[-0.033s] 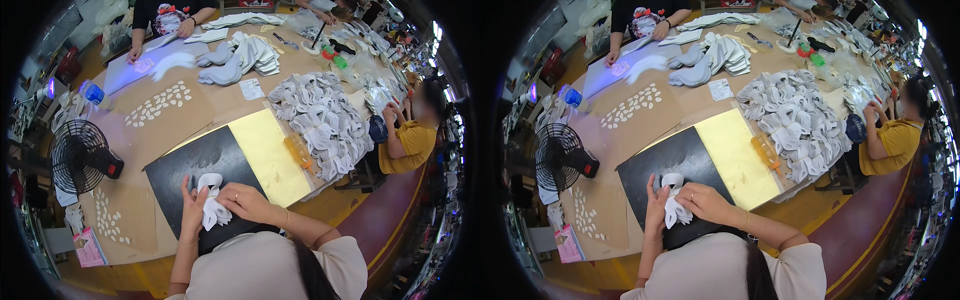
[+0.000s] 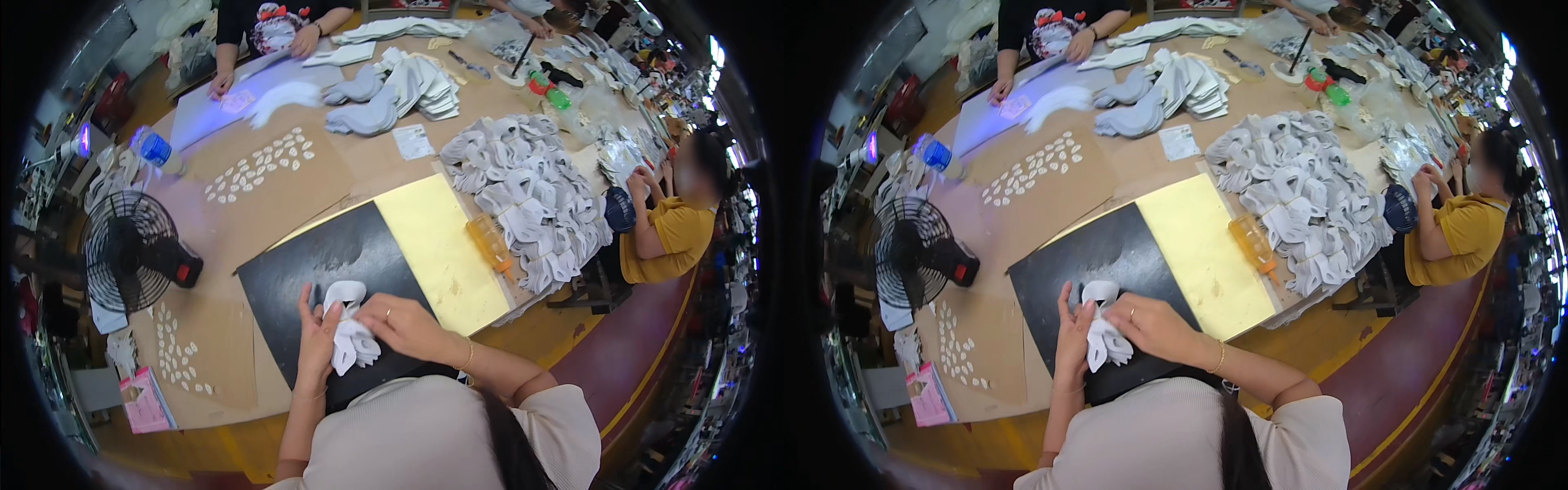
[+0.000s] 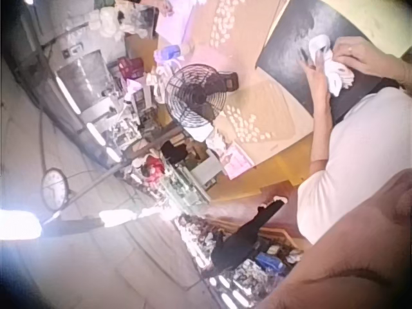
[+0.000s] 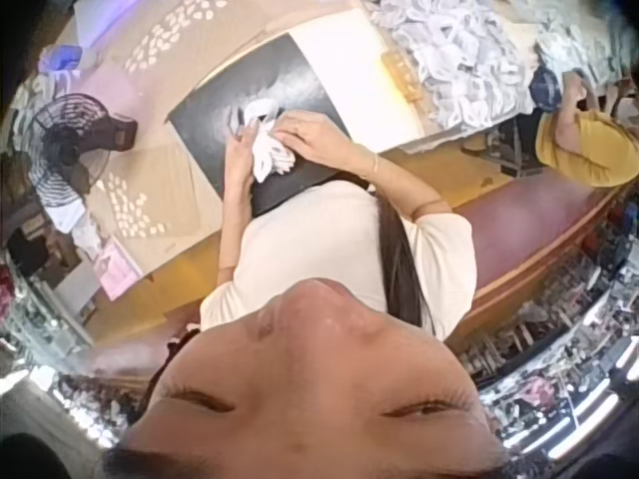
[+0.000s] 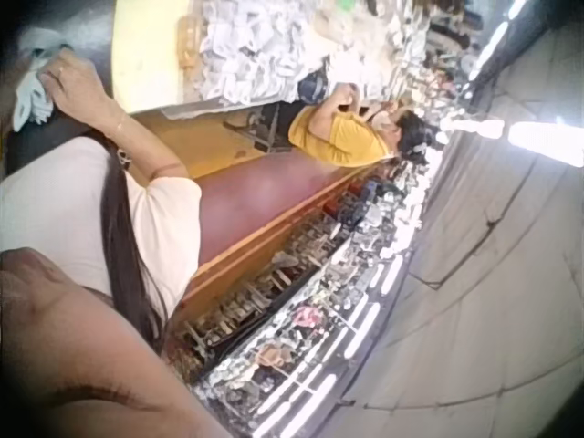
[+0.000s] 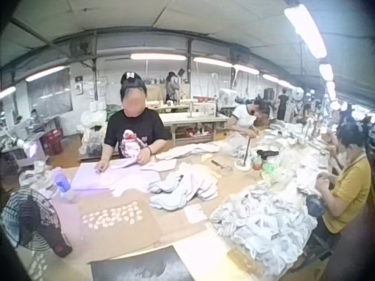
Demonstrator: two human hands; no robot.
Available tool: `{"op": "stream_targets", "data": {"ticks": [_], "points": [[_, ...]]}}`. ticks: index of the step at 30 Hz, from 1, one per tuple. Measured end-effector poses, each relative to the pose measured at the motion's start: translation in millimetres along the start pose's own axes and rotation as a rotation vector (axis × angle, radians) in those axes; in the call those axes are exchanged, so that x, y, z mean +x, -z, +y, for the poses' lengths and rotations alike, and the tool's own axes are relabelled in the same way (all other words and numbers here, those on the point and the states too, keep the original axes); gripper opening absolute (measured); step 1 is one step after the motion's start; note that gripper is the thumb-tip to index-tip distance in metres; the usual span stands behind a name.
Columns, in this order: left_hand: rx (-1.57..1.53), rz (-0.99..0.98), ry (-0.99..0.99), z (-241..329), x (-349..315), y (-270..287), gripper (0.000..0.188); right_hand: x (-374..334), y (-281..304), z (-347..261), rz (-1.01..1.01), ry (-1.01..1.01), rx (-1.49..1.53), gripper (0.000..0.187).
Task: The person folds white sock-like fabric items at a worktable, stacks them, and secures a bundle with a rubber band. She then picks up small white plastic pieces and places them on a black mat.
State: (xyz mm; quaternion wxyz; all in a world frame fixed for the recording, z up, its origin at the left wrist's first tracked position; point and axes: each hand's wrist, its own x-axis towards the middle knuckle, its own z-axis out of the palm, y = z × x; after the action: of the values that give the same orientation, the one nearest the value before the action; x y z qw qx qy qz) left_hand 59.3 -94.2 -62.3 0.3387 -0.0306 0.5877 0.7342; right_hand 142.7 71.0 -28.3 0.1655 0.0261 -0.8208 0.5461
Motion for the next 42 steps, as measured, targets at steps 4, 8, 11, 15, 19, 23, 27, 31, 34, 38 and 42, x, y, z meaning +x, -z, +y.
{"op": "stream_targets", "data": {"ticks": [4, 8, 11, 15, 19, 23, 27, 31, 34, 38, 42], "points": [[-0.004, 0.024, -0.016, -0.1, 3.1, -7.9, 0.071, 10.4, 5.5, -9.4, 0.096, -0.327, 0.156, 0.008], [0.058, 0.024, -0.029, 6.7, 2.6, -9.6, 0.07, 14.5, 11.1, -2.9, -0.049, -0.06, -0.003, 0.008], [0.07, 0.046, -0.08, -3.5, 4.0, -3.8, 0.072, 15.7, -1.8, 6.5, -0.045, 0.088, -0.206, 0.008], [0.206, 0.071, -0.167, -11.6, 2.8, -0.1, 0.076, 10.9, -8.7, 10.7, -0.128, 0.094, -0.333, 0.014], [0.445, 0.052, -0.205, -1.7, -1.3, 0.6, 0.079, 8.8, -7.8, 11.1, -0.252, 0.174, -0.513, 0.018], [0.329, 0.04, -0.197, -5.3, 2.2, 5.5, 0.077, 19.1, -5.5, 16.8, -0.383, 0.221, -0.641, 0.013], [-0.17, 0.101, -0.08, -23.3, -4.6, 23.6, 0.05, 27.8, -20.9, 30.1, -0.129, 0.353, -0.541, 0.015], [-0.183, -0.102, 0.092, -12.8, -19.8, 41.3, 0.055, 23.6, -42.0, 13.6, 0.092, 0.451, -0.482, 0.01], [-0.142, -0.167, 0.089, -3.8, -23.5, 56.7, 0.061, 23.2, -62.6, 10.1, 0.098, 0.253, -0.14, 0.011], [-0.008, -0.214, 0.114, 16.8, -26.7, 51.7, 0.074, 16.7, -47.0, 9.6, -0.071, 0.038, 0.146, 0.011], [0.326, -0.174, 0.143, 45.0, -25.7, 44.5, 0.062, 12.1, -0.2, -1.3, -0.367, 0.188, -0.124, 0.018]]}}
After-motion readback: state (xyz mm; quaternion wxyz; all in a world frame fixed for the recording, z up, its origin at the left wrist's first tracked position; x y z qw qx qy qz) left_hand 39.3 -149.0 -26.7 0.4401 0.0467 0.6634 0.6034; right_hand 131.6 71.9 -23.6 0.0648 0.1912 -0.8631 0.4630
